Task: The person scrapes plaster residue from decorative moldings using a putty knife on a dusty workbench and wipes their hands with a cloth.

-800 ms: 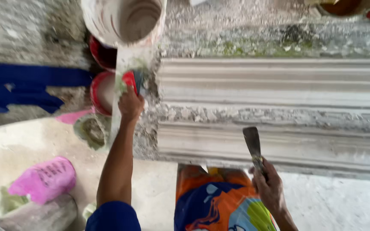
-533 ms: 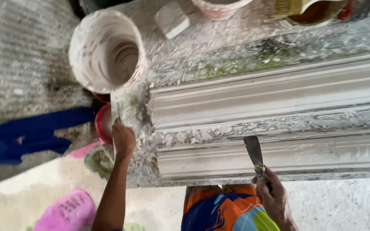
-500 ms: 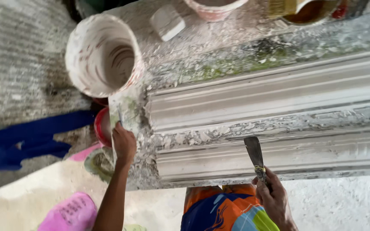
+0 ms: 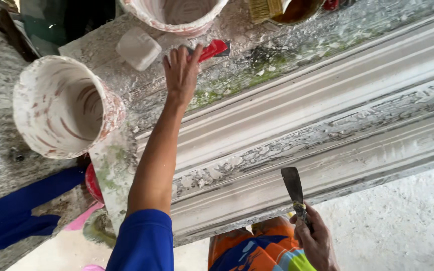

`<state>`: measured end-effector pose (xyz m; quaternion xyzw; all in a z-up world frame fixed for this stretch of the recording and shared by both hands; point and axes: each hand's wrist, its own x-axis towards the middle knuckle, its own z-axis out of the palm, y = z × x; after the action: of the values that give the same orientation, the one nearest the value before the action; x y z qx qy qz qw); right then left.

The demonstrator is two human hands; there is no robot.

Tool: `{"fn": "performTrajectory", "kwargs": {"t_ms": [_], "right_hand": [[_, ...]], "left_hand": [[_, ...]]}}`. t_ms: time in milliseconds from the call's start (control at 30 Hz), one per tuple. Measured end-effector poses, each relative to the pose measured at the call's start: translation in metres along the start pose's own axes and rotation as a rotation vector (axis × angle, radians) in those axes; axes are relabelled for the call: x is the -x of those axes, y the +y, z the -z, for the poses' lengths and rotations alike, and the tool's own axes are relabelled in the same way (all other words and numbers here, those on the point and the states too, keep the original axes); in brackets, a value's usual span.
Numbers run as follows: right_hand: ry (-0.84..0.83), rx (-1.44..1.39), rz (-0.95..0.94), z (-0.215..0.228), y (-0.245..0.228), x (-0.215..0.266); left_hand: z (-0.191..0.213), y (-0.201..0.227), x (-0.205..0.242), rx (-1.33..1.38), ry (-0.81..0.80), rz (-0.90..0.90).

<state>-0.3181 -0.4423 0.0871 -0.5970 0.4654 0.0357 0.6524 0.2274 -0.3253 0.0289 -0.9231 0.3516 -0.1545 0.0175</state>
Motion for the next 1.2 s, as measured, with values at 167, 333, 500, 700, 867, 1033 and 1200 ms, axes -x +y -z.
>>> {"fn": "performTrajectory", "kwargs": {"t_ms": [167,333,500,700,867,1033,1200], "right_hand": [[-0.096,0.148,-0.004,0.014,-0.011,0.002],[-0.527,0.430,0.188,0.016,-0.026,-0.006],[-0.773,0.799,0.461,0.000,-0.023,-0.024],[-0.709,1.407,0.332,0.083,0.009,-0.068],[-0.566,1.332,0.458,0.081,0.011,-0.068],[-0.612,1.402,0.338,-0.036,0.010,-0.008],[-0.782,1.259,0.533,-0.195,0.052,0.035]], "left_hand": [[0.031,-0.013,0.057,0.217,-0.244,0.111],[0.120,-0.028,0.243,0.298,-0.165,0.256],[0.187,0.011,0.490,0.406,0.081,0.804],[0.239,0.176,0.714,0.493,-0.514,1.678],[0.243,0.286,0.740,0.793,-0.390,2.214],[0.231,0.336,0.749,0.995,-0.240,2.231],[0.235,0.371,0.770,0.948,-0.189,1.998]]}}
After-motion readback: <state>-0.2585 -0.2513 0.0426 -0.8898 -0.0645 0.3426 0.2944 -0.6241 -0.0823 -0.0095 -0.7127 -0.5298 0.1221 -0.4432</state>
